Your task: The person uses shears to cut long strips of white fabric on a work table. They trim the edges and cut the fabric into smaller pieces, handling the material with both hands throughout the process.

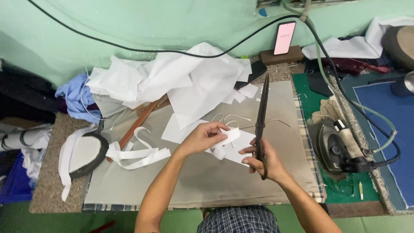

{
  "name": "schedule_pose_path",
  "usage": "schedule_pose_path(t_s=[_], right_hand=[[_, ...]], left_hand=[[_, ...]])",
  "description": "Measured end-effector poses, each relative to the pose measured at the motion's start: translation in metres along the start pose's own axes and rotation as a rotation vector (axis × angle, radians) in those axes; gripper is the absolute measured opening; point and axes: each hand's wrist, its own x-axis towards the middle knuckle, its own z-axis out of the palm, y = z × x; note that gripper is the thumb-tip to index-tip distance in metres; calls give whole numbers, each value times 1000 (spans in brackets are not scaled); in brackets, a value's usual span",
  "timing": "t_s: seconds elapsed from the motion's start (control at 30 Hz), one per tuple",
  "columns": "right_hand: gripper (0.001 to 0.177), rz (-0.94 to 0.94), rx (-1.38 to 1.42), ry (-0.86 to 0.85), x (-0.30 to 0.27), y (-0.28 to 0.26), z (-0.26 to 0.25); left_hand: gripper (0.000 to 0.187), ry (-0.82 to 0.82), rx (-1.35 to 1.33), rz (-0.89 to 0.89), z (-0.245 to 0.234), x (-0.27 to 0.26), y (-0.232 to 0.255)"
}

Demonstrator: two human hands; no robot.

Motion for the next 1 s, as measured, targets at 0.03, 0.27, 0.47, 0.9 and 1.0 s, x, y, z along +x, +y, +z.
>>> schedule_pose_path(t_s=[0.03,0.27,0.47,0.9,1.0], right_hand=[[56,-6,6,18,1,-3,11],[51,-57,112,137,7,5,59],[45,-57,1,194,13,14,63],[42,-206,48,91,-14,-39,75],[42,-251,-14,112,-16,-45,66]], left_hand=[[23,-19,6,-2,-1,-4,8],[41,-107,328,86,-2,-26,7],[34,638,521,714,81,-64,-119],[128,271,-112,523,59,-32,-44],[71,187,169,363,39,-44,-8]])
